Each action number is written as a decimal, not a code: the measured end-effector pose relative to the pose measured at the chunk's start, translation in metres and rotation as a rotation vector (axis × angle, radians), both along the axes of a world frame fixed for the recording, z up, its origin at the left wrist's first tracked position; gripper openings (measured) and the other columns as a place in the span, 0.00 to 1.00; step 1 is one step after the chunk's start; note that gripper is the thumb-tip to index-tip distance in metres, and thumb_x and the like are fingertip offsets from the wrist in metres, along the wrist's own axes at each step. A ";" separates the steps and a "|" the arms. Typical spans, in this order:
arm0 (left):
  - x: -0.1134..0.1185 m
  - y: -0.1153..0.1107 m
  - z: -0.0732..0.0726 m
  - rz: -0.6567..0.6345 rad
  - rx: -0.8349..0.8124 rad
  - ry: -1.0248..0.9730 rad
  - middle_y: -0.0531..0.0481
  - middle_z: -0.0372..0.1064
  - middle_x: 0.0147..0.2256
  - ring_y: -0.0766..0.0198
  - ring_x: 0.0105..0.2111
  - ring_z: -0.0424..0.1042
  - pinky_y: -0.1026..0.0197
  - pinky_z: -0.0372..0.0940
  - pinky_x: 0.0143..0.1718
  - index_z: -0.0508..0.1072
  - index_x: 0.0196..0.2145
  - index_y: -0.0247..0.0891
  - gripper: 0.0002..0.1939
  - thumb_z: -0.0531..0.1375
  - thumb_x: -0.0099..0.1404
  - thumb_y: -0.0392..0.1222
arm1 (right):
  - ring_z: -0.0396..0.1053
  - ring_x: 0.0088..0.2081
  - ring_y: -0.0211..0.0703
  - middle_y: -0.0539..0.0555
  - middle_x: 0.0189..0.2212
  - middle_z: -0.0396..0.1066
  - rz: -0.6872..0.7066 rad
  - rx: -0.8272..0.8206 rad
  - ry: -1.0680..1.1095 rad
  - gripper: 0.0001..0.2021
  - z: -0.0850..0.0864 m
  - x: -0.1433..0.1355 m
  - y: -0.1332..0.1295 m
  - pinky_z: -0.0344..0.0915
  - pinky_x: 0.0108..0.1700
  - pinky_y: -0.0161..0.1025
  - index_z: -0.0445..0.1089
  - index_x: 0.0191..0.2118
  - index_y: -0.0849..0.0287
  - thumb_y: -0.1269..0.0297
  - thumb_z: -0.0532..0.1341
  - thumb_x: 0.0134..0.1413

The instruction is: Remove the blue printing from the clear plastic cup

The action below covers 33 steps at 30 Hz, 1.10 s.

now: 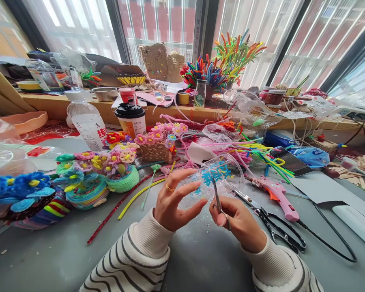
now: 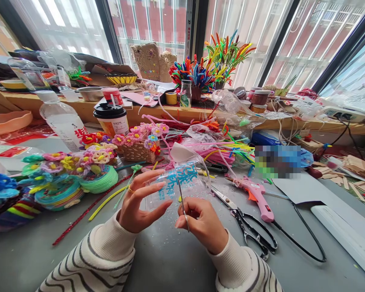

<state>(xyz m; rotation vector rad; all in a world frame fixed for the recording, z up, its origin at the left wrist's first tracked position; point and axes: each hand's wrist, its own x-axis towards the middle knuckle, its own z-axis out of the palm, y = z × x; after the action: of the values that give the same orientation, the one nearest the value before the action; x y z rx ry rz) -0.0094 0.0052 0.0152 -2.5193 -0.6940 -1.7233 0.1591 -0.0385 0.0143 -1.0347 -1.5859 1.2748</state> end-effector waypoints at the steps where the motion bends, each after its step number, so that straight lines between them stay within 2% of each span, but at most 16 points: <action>1: 0.000 0.000 0.000 0.001 -0.007 -0.002 0.42 0.62 0.45 0.57 0.44 0.67 0.53 0.66 0.41 0.62 0.42 0.41 0.22 0.63 0.49 0.36 | 0.50 0.19 0.32 0.45 0.15 0.52 -0.017 -0.012 0.005 0.26 0.000 0.000 0.000 0.52 0.21 0.32 0.53 0.16 0.58 0.38 0.58 0.34; 6: -0.001 0.000 -0.001 0.012 -0.029 -0.015 0.42 0.62 0.45 0.56 0.45 0.66 0.51 0.66 0.42 0.62 0.42 0.40 0.23 0.64 0.48 0.35 | 0.51 0.18 0.32 0.46 0.14 0.53 -0.070 -0.010 0.005 0.24 -0.001 -0.002 -0.001 0.54 0.21 0.31 0.52 0.14 0.58 0.43 0.59 0.38; 12: 0.000 0.000 0.000 -0.033 -0.039 0.020 0.41 0.63 0.45 0.57 0.45 0.66 0.52 0.66 0.42 0.61 0.42 0.39 0.23 0.63 0.49 0.36 | 0.52 0.20 0.34 0.47 0.16 0.54 0.053 0.015 -0.034 0.28 0.000 0.003 0.000 0.50 0.21 0.32 0.55 0.17 0.58 0.33 0.52 0.36; 15: 0.001 -0.001 0.002 -0.060 -0.046 0.045 0.41 0.63 0.45 0.56 0.44 0.67 0.51 0.65 0.42 0.61 0.42 0.40 0.22 0.62 0.50 0.37 | 0.50 0.20 0.33 0.46 0.16 0.52 0.065 0.025 -0.038 0.28 0.000 0.004 0.001 0.49 0.21 0.33 0.56 0.18 0.59 0.33 0.51 0.37; 26: 0.000 0.000 0.001 0.004 -0.056 0.032 0.40 0.62 0.44 0.57 0.45 0.65 0.51 0.65 0.43 0.61 0.42 0.38 0.23 0.63 0.49 0.36 | 0.49 0.17 0.31 0.45 0.13 0.52 -0.065 -0.078 -0.008 0.26 -0.002 0.000 0.001 0.51 0.21 0.32 0.56 0.14 0.59 0.39 0.57 0.37; 29: 0.001 0.000 0.002 0.005 -0.074 0.024 0.41 0.63 0.44 0.57 0.45 0.66 0.51 0.65 0.43 0.61 0.42 0.39 0.22 0.63 0.49 0.36 | 0.49 0.17 0.31 0.46 0.14 0.53 -0.022 -0.075 0.015 0.26 -0.002 0.000 0.002 0.50 0.21 0.32 0.56 0.15 0.59 0.38 0.56 0.38; 33: 0.001 -0.001 0.004 -0.024 -0.075 0.020 0.41 0.63 0.44 0.56 0.44 0.66 0.51 0.65 0.42 0.61 0.42 0.39 0.22 0.63 0.49 0.36 | 0.53 0.20 0.33 0.47 0.16 0.55 0.079 -0.005 0.033 0.29 -0.002 0.000 0.002 0.51 0.23 0.33 0.58 0.18 0.60 0.34 0.50 0.39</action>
<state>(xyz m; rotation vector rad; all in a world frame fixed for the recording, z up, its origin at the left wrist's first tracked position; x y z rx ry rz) -0.0083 0.0040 0.0192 -2.6003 -0.7443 -1.7087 0.1591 -0.0370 0.0124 -0.9575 -1.6128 1.3426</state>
